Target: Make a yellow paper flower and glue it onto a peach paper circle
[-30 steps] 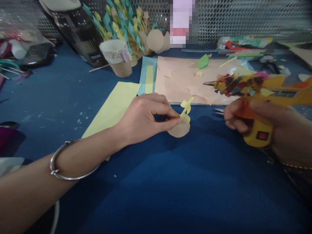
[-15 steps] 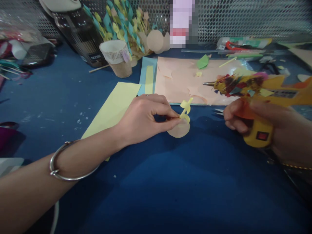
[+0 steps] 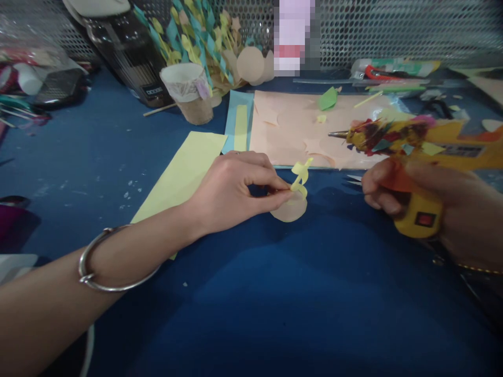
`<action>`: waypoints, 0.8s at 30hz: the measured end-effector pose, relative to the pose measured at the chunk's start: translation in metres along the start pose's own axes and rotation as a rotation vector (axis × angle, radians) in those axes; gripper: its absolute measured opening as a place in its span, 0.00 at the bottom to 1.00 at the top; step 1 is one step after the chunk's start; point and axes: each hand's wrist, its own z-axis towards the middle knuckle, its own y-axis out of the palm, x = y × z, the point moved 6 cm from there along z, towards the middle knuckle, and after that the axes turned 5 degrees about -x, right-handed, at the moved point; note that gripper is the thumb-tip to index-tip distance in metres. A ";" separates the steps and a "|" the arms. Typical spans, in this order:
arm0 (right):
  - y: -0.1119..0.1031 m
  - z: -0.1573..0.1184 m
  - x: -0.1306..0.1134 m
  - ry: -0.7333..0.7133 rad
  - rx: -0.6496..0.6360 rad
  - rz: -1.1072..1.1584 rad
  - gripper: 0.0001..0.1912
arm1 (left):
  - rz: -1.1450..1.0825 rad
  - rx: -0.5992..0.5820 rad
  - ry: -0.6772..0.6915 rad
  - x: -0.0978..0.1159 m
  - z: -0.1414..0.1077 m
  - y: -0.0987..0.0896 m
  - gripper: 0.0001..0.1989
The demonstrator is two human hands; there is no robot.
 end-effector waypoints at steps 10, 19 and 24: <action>0.001 -0.001 -0.001 -0.004 0.002 0.008 0.12 | -0.003 0.008 0.005 0.000 0.000 0.000 0.05; 0.000 0.001 -0.001 -0.023 -0.010 -0.019 0.12 | 0.006 0.013 0.017 0.001 0.000 0.000 0.04; 0.000 0.000 -0.001 0.002 -0.008 -0.023 0.12 | 0.004 0.015 0.017 0.001 0.000 0.000 0.05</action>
